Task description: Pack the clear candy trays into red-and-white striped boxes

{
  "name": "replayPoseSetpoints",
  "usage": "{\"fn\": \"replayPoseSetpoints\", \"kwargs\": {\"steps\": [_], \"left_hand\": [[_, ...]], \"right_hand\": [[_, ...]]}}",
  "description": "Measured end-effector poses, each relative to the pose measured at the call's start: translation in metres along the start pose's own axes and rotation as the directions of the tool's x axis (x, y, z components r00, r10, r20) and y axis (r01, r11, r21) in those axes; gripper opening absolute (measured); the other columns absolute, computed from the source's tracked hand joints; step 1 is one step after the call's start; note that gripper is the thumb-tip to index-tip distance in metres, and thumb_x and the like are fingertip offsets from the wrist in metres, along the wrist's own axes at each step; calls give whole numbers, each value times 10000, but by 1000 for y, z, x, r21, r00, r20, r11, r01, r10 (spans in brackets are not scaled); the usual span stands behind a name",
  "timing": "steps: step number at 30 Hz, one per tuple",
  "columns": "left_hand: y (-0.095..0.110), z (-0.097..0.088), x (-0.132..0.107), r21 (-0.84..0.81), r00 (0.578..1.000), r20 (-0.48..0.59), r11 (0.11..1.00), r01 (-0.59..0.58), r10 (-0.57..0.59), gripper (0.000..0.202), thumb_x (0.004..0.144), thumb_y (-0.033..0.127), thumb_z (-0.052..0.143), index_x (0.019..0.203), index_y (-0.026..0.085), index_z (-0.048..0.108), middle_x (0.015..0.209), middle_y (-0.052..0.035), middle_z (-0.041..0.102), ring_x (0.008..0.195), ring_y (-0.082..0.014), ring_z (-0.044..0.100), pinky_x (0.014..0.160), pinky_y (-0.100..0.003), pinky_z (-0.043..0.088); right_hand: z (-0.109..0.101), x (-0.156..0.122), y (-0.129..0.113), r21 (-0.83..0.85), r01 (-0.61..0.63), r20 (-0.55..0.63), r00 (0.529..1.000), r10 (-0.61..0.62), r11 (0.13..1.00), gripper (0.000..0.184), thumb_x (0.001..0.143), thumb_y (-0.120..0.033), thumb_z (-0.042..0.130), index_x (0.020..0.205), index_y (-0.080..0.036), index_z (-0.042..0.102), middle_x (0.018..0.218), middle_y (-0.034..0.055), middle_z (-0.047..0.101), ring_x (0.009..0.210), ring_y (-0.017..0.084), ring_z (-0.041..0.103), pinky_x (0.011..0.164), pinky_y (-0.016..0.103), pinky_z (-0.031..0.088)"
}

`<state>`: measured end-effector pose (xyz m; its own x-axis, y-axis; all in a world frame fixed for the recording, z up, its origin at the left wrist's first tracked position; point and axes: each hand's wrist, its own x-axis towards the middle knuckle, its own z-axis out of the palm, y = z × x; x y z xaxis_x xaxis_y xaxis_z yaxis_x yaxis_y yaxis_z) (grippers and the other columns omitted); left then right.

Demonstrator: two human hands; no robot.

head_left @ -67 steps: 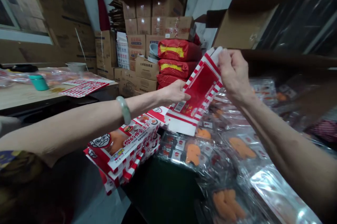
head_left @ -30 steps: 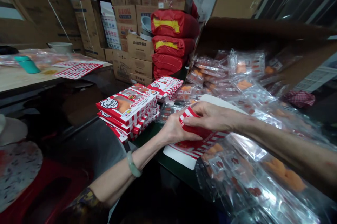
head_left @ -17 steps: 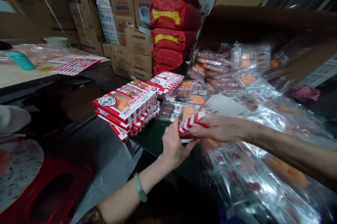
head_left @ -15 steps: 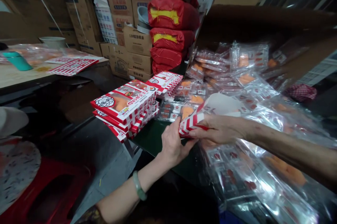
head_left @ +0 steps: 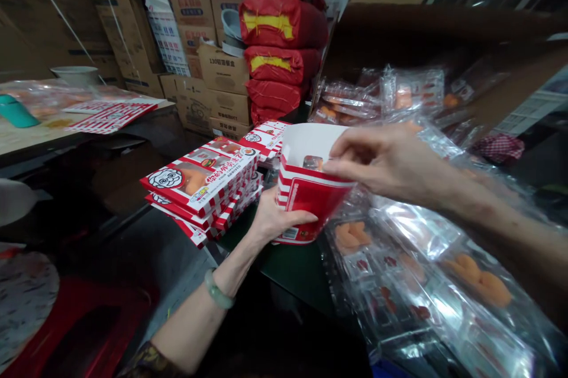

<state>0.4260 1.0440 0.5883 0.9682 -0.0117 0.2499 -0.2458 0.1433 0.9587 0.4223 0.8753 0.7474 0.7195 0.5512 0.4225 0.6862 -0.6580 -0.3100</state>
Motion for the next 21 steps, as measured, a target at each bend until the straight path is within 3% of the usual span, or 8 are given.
{"fn": "replayPoseSetpoints", "kwargs": {"steps": [2, 3, 4, 6, 8, 9, 14, 21], "left_hand": [[-2, -2, 3, -93, 997, -69, 996, 10, -16, 489, 456, 360, 880, 838, 127, 680, 831, -68, 721, 762, -232, 673, 735, -334, 564], [-2, -3, 4, -154, 995, -93, 988, 7, -22, 491, 463, 357, 878, 848, 122, 685, 855, -76, 726, 779, -238, 679, 744, -341, 568], [-3, -3, 6, -216, 994, -107, 976, 6, -29, 503, 463, 353, 879, 865, 117, 689, 877, -83, 729, 795, -244, 684, 754, -348, 572], [-4, -1, 9, -313, 993, -105, 950, 10, -45, 530, 458, 338, 885, 898, 114, 692, 903, -91, 732, 811, -252, 691, 766, -357, 577], [-5, 3, 12, -367, 993, -97, 930, 26, -67, 524, 467, 323, 888, 906, 114, 693, 904, -94, 734, 797, -255, 696, 751, -359, 584], [-6, 5, 14, -380, 992, -102, 924, 36, -80, 513, 478, 315, 887, 909, 116, 694, 905, -94, 735, 791, -253, 698, 744, -358, 586], [-9, 7, 21, -344, 982, -120, 934, 95, -144, 479, 481, 308, 890, 876, 107, 707, 870, -97, 738, 758, -238, 698, 727, -342, 586], [9, -8, 17, -233, 978, -49, 954, 187, -204, 516, 441, 282, 902, 884, 95, 715, 883, -114, 735, 770, -252, 697, 743, -368, 585]], "right_hand": [[13, -15, 15, 109, -51, -388, 917, 89, 993, 301, 739, -425, 702, 925, -197, 636, 905, 61, 654, 785, 184, 595, 719, 338, 482], [24, -23, 22, 175, -77, -485, 861, 154, 982, 443, 695, -447, 738, 1043, -205, 609, 1055, 88, 640, 923, 224, 601, 796, 381, 493], [37, -31, 29, 261, -101, -496, 839, 223, 960, 570, 652, -459, 767, 1125, -207, 573, 1154, 107, 612, 1022, 255, 586, 845, 415, 494], [65, -42, 39, 498, -151, -302, 893, 334, 854, 663, 632, -468, 770, 1183, -194, 523, 1182, 123, 615, 1045, 271, 600, 855, 440, 513], [89, -48, 43, 668, -234, -77, 923, 377, 707, 543, 704, -467, 706, 1132, -180, 534, 1090, 110, 666, 943, 249, 649, 824, 430, 539], [99, -49, 42, 690, -268, -31, 917, 398, 673, 448, 746, -464, 665, 1074, -178, 557, 1036, 99, 685, 891, 239, 662, 812, 425, 546], [118, -55, 42, 619, -285, -129, 882, 453, 732, 295, 847, -478, 548, 934, -207, 625, 1018, 80, 697, 906, 252, 662, 805, 428, 548], [100, -44, 36, 757, -203, -189, 842, 505, 621, 426, 819, -464, 597, 1138, -228, 444, 1093, 83, 668, 941, 224, 661, 814, 394, 557]]}}
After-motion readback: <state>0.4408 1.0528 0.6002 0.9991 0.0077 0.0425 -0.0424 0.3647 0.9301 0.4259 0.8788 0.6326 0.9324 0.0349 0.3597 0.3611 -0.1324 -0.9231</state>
